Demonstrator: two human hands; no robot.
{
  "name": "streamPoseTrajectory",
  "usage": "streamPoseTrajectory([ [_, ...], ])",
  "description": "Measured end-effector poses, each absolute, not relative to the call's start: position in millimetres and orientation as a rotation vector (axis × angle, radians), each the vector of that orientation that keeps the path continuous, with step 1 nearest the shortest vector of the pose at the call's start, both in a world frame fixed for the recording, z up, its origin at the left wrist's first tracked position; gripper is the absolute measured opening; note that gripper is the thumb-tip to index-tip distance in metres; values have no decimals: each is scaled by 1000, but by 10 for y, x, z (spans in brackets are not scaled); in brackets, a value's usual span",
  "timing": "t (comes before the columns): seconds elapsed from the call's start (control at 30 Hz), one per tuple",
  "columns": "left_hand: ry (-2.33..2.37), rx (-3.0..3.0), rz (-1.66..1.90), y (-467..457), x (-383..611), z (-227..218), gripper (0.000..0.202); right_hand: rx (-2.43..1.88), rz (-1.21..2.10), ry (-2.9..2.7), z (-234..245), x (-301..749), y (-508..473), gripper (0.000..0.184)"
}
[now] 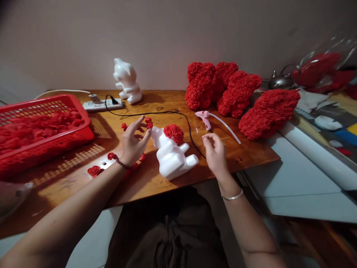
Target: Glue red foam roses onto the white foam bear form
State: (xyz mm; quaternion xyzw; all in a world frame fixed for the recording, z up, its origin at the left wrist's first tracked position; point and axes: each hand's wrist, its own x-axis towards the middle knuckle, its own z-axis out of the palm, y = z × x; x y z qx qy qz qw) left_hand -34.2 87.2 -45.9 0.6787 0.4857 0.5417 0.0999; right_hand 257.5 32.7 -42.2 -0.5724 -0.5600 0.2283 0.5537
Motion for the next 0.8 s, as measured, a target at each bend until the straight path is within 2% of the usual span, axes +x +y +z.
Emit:
streamPoseTrajectory([
  [0.1,1339,1894,1623,877,-327,-435,43,-1564,441,-1322,-603,2576,637,25],
  [0.17,1361,1842,1634,893,-334,-416,46,-1577,445,-1342,-635,2593,800,26],
  [0.3,1703,1874,1564,992,-507,-393,49,-1429,568,-1369,-541,2605,963,25],
  [0.4,1986,1966,1202,1100,-722,-408,41,-1437,615,-1321,-541,2628,1065,29],
  [0.53,2074,2076,741,1183,-877,-450,21,-1701,542,-1281,-692,2745,1278,32],
  [0.8,2077,2276,643,1181,-834,-490,36,-2030,349,-1375,-867,2914,1645,48],
])
